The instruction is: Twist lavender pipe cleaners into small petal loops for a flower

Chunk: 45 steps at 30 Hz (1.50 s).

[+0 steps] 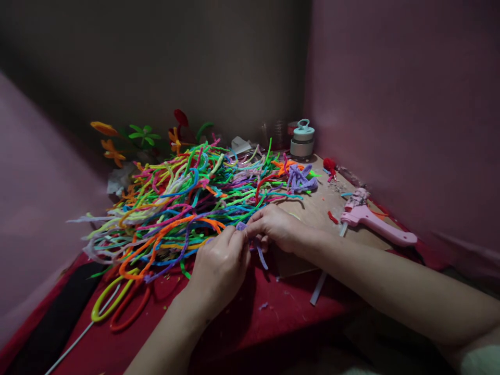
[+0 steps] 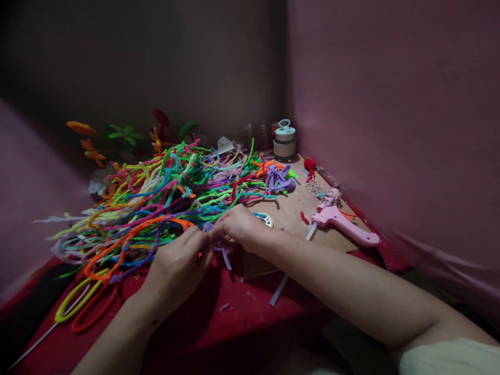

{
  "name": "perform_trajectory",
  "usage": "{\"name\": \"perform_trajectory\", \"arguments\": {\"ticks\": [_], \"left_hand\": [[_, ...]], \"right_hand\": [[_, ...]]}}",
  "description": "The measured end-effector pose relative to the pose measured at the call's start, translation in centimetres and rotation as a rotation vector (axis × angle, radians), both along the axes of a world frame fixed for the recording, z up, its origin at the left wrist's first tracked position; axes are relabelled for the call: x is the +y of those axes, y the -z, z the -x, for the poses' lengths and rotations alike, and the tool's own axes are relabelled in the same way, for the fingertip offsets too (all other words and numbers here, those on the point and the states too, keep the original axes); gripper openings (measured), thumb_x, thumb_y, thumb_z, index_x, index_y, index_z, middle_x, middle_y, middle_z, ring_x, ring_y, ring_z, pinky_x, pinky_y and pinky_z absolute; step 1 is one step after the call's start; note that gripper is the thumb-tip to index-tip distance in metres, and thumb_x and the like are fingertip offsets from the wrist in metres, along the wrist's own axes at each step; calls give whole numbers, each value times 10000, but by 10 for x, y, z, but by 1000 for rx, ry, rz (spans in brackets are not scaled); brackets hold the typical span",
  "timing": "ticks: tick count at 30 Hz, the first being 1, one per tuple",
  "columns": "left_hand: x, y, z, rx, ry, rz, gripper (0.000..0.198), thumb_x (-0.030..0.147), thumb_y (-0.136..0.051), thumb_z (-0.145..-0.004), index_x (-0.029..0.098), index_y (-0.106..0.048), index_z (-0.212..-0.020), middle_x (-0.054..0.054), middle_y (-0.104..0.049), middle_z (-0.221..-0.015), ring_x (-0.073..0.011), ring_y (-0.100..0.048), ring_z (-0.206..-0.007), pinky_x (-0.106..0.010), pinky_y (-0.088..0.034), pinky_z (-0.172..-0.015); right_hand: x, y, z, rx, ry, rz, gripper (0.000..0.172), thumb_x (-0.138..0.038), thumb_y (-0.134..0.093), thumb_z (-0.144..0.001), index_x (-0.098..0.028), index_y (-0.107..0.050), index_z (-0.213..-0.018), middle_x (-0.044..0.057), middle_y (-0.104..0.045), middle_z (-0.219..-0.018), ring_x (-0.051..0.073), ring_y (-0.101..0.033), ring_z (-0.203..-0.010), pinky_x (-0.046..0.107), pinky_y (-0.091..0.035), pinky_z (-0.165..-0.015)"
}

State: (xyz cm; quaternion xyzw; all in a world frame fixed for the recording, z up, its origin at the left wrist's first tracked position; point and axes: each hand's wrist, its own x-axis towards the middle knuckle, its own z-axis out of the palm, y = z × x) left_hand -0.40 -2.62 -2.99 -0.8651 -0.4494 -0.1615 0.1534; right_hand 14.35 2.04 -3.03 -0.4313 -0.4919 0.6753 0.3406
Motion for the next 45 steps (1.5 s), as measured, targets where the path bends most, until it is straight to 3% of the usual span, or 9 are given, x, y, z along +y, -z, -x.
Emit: {"name": "perform_trajectory", "arguments": {"ticks": [3,7,13,17,23,28,31,37,45], "left_hand": [[1,-2,1,-80,54,57,150,198,-414,-843,165,-553,-798,-30,-531,-711,-136,-513,-589,-248,-397,-531],[2,-12,1,-437,79,237,142,225,-481,-820,179,-524,-947,-55,-564,-894,-146,-568,-769,-259,-455,-672],[7,-22,5,-1212,-204,856,364,335,-642,-699,175,-466,-974,33,-561,-584,-129,-553,-467,-231,-446,-417],[9,-21,8,-1317,-166,1167,226,339,-644,-696,152,-525,-738,36,-531,-503,-73,-430,-359,-183,-354,-312],[2,-17,-1,-1118,-200,808,221,330,-634,-703,155,-523,-626,58,-462,-441,-52,-375,-372,-169,-290,-361],[3,-6,-1,-770,-113,417,154,273,-582,-746,162,-556,-642,34,-491,-563,-74,-427,-515,-191,-345,-487],[5,-5,0,-738,-74,302,134,246,-592,-737,164,-546,-642,13,-515,-668,-89,-463,-596,-203,-370,-548],[2,-17,-9,-1102,-55,855,166,337,-518,-790,181,-473,-759,16,-572,-618,-110,-530,-471,-215,-417,-424],[4,-14,-8,-1143,-34,927,239,246,-562,-753,205,-421,-941,44,-574,-620,-136,-596,-477,-243,-487,-428]], "right_hand": [[1,-1,-1,79,-26,57,136,-72,-598,-573,-122,-538,-461,-24,-508,-372,78,-439,-320,187,-378,-318],[2,-1,-2,140,-35,60,129,-102,-604,-642,-124,-542,-531,2,-547,-400,94,-481,-327,192,-393,-335],[0,-8,-2,141,10,59,145,-83,-556,-720,-129,-525,-586,13,-566,-421,96,-496,-331,188,-391,-345],[-1,-8,-2,163,13,49,124,-90,-566,-716,-126,-539,-600,2,-566,-436,91,-498,-344,191,-401,-360],[-5,-8,-1,57,41,-50,143,-118,-599,-680,-126,-555,-545,-51,-480,-366,60,-407,-292,175,-319,-304],[-5,-8,-1,85,8,-50,141,-114,-608,-657,-119,-556,-526,-41,-509,-396,59,-423,-315,178,-335,-327],[-3,-7,-2,151,-52,-34,149,-126,-607,-655,-118,-542,-521,-34,-510,-402,60,-427,-323,179,-330,-333],[-2,-7,-3,258,-106,69,100,-163,-639,-624,-115,-556,-596,-7,-545,-481,89,-503,-397,195,-362,-381],[-1,-9,-4,365,-2,164,121,-91,-585,-651,-113,-519,-553,-18,-509,-426,69,-448,-348,183,-338,-364]]}}
